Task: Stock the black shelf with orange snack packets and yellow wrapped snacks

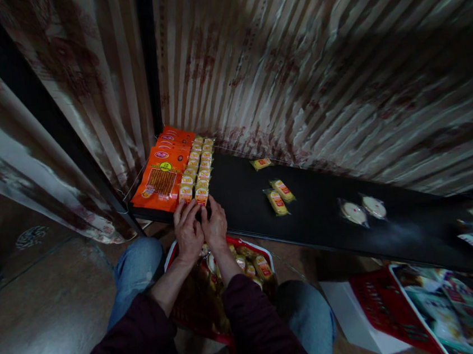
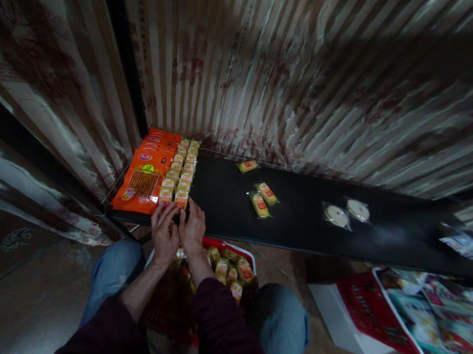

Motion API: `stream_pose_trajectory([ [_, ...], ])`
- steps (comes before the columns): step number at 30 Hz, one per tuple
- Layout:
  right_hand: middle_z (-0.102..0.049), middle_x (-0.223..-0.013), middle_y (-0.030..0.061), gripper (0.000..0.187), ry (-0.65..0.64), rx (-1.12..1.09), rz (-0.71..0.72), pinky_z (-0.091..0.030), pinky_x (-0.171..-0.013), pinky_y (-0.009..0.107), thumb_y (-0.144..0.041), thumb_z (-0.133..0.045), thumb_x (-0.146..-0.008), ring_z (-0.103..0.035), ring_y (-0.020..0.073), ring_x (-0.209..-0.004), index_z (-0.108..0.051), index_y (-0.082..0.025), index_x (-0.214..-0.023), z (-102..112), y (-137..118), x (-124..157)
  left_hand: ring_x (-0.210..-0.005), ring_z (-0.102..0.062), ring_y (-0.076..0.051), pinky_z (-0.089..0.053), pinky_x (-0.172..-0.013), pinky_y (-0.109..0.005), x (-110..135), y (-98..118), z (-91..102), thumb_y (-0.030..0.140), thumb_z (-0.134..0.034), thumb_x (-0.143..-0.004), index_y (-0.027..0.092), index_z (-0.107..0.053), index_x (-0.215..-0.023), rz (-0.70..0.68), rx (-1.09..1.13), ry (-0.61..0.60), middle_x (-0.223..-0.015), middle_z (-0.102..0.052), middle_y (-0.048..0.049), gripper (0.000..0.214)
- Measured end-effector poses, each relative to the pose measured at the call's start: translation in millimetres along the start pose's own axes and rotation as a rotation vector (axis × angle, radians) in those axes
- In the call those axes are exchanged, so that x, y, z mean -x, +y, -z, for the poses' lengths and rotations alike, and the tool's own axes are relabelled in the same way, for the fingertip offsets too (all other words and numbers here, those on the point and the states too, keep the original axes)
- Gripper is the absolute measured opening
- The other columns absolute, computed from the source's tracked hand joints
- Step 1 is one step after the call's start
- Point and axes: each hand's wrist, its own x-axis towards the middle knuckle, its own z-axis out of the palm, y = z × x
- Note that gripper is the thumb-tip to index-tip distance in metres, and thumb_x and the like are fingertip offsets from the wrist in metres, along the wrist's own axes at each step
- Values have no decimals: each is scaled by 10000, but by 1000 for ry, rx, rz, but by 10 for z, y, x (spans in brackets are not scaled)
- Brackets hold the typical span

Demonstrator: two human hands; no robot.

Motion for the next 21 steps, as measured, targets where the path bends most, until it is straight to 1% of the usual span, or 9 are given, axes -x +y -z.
stream_pose_trajectory([
  [4,-616,-1214,146,420,-7,23,5,-409,-981,386,-239,-413,-892,-547,236,-1095,-523,-100,-1273,1,-2,3,-1344,-344,-226,-386,-1079,-479,9,-24,-13,14,-377,-794,152,-629,-1159,-18,-10,-23,-1267,-609,-83,464],
  [8,-622,-1200,144,428,-10,30,6,-423,-963,379,-250,-419,-897,-560,230,-1074,-508,-105,-1289,7,-12,9,-1368,-310,-223,-384,-1086,-479,13,-43,-22,46,-363,-844,130,-623,-1170,-43,-34,-37,-1285,-598,-105,425],
  [13,-617,-1214,150,413,-26,48,1,-416,-977,373,-237,-423,-901,-557,229,-1098,-520,-100,-1279,13,-23,3,-1376,-303,-221,-393,-1079,-473,25,-55,-33,99,-359,-895,133,-613,-1183,-56,-67,-31,-1284,-598,-108,385],
  [17,-616,-1211,156,412,-23,19,1,-423,-977,382,-251,-430,-900,-559,230,-1098,-524,-98,-1271,26,-10,14,-1385,-293,-226,-388,-1080,-484,41,-60,-41,113,-366,-902,148,-601,-1202,-64,-73,-30,-1301,-585,-105,382],
  [21,-626,-1179,141,413,0,-27,9,-440,-954,382,-250,-441,-889,-571,218,-1068,-518,-125,-1275,27,14,24,-1393,-278,-221,-381,-1085,-483,51,-63,-52,112,-373,-902,163,-591,-1220,-66,-63,-37,-1304,-582,-106,389],
])
